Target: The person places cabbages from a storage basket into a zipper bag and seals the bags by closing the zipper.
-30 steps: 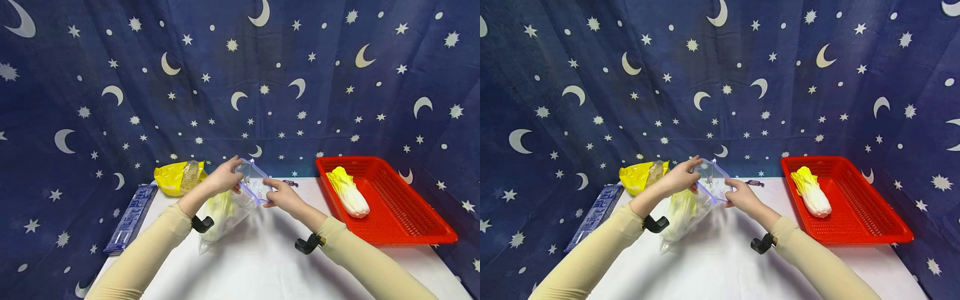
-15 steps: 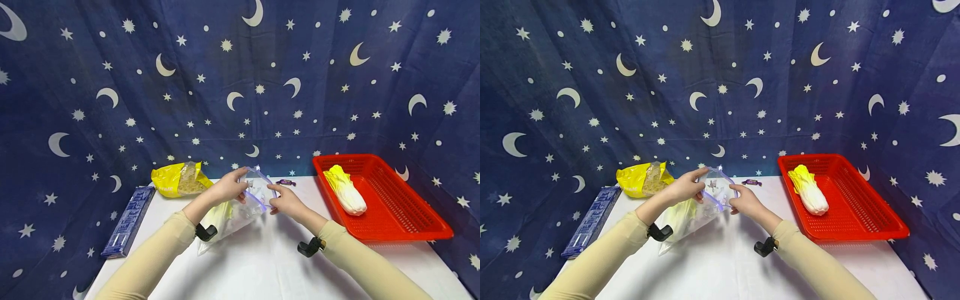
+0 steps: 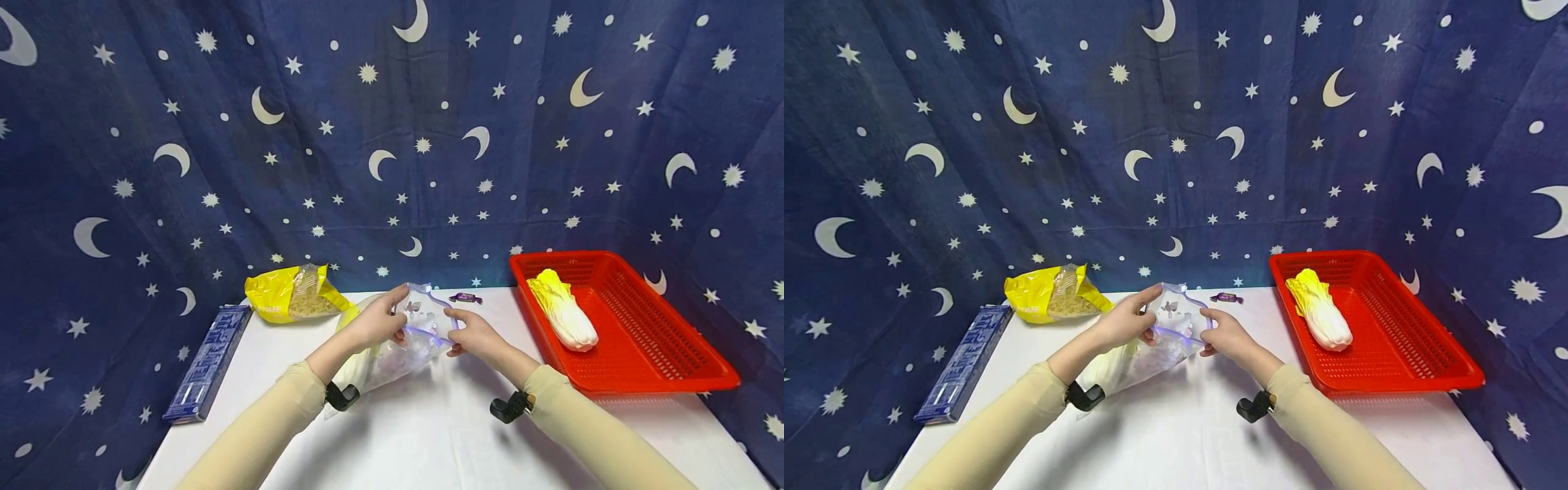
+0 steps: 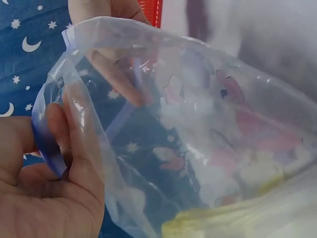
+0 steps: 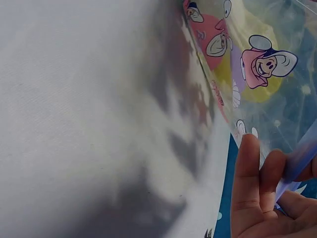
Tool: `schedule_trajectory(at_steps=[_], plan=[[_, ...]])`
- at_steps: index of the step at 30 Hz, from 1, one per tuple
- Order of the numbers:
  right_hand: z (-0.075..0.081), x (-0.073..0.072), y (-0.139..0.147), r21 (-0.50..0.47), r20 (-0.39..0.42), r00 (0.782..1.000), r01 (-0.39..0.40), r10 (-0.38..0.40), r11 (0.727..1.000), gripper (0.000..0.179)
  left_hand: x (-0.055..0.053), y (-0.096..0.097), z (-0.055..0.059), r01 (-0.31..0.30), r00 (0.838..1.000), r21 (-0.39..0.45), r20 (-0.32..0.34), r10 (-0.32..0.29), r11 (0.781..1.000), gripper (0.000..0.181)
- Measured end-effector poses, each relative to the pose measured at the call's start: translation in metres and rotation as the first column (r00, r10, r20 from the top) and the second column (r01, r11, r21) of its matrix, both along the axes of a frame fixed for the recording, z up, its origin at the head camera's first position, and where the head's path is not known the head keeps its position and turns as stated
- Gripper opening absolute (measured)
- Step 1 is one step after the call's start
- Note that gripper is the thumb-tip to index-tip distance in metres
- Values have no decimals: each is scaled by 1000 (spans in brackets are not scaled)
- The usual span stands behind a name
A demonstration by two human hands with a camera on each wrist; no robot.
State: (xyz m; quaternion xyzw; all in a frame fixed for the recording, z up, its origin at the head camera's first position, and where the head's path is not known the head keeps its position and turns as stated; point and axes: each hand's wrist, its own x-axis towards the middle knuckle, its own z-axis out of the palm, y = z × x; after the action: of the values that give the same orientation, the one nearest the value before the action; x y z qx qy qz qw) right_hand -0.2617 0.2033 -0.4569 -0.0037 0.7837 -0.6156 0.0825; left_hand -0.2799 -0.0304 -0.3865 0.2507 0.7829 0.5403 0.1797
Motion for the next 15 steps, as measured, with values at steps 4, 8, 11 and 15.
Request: schedule_trajectory(at_steps=[4, 8, 11, 15], plan=[[-5, 1, 1, 12, 8, 1000, -2, 2, 1000, 74, 1, 4, -8, -14, 1000, 11, -14, 14, 1000, 70], [-9, 3, 3, 2, 2, 1000, -8, 8, 1000, 75, 3, 7, -13, -31, 999, 66, 19, 30, 997, 70], [-11, 6, 5, 7, -3, 1000, -14, 14, 1000, 75, 5, 11, -17, -36, 999, 103, 29, 33, 994, 69], [-12, 9, 8, 1, -13, 1000, -15, 15, 1000, 75, 9, 17, -22, -43, 998, 104, -35, 47, 994, 65]])
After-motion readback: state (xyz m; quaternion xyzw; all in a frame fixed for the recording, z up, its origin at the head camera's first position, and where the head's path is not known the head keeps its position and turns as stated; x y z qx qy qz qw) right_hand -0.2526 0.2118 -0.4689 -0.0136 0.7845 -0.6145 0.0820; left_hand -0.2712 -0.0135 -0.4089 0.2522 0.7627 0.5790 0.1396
